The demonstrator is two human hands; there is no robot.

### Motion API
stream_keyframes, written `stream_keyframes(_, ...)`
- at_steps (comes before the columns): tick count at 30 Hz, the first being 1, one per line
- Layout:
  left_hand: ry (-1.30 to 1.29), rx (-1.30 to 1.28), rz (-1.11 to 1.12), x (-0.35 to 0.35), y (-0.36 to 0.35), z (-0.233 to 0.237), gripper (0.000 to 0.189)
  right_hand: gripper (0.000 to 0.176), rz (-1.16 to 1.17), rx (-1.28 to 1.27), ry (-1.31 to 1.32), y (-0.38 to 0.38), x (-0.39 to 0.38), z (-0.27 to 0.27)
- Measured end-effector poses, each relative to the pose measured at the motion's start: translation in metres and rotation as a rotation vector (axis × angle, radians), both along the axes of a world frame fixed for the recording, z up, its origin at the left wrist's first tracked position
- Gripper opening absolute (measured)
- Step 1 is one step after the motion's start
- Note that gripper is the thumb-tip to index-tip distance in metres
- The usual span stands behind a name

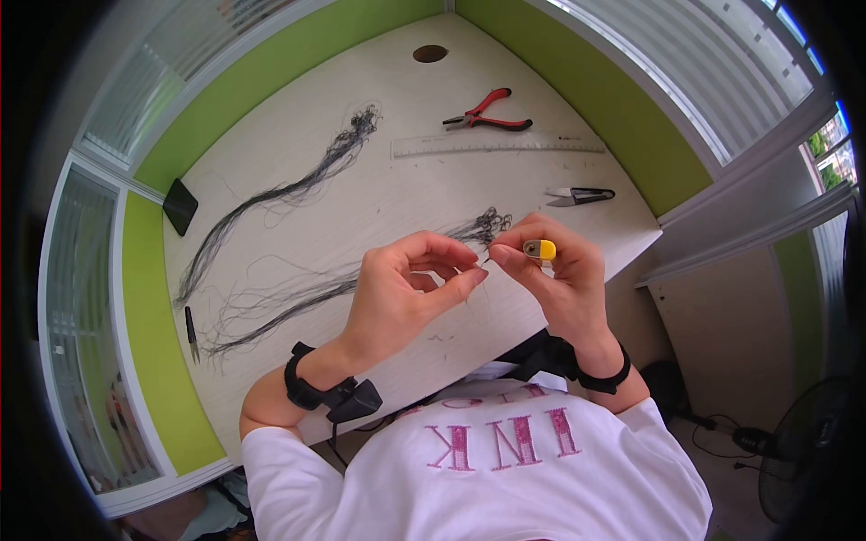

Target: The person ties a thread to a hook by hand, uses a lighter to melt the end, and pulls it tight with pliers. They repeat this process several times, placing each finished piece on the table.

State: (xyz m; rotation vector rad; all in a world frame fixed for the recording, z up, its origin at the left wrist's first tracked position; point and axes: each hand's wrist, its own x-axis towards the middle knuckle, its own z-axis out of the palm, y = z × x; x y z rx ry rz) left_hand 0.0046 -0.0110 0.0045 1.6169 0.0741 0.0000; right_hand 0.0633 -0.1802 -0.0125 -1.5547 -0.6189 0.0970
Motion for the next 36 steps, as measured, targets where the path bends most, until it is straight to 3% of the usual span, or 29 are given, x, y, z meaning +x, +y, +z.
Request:
stream_keyframes(4,-0.076,0.046,-0.013,0.003,0.001,-0.002,0.015,0.006,0.023,0.0,0.036,-0.001,0.0,0.002)
stream_keyframes(12,0.036,0.28,-0.13,0.001,0.006,0.005,0.009,0.006,0.087,-0.214,-0.088,-0.004,-0.001,0.009)
stream_keyframes(16,0.024,0.31,-0.157,0.002,0.007,0.002,0.009,0.008,0.091,-0.192,-0.099,-0.004,-0.002,0.009)
stream_keyframes(25,-0.103,-0.031,-0.063,0.004,0.005,-0.018,0.01,0.009,0.033,-0.123,0.013,-0.005,-0.004,0.006)
stream_keyframes(31,0.059,-0.19,-0.026,0.007,0.007,-0.009,0.008,0.014,0.008,-0.137,0.111,-0.014,0.002,-0.008)
stream_keyframes(33,0.111,-0.312,-0.022,0.009,0.008,-0.01,0.008,0.019,-0.109,-0.347,-0.113,-0.021,0.007,-0.016)
stream_keyframes(36,0.135,-0.423,-0.092,0.01,0.015,-0.016,0.012,0.023,-0.195,-0.403,-0.226,-0.032,0.008,-0.034)
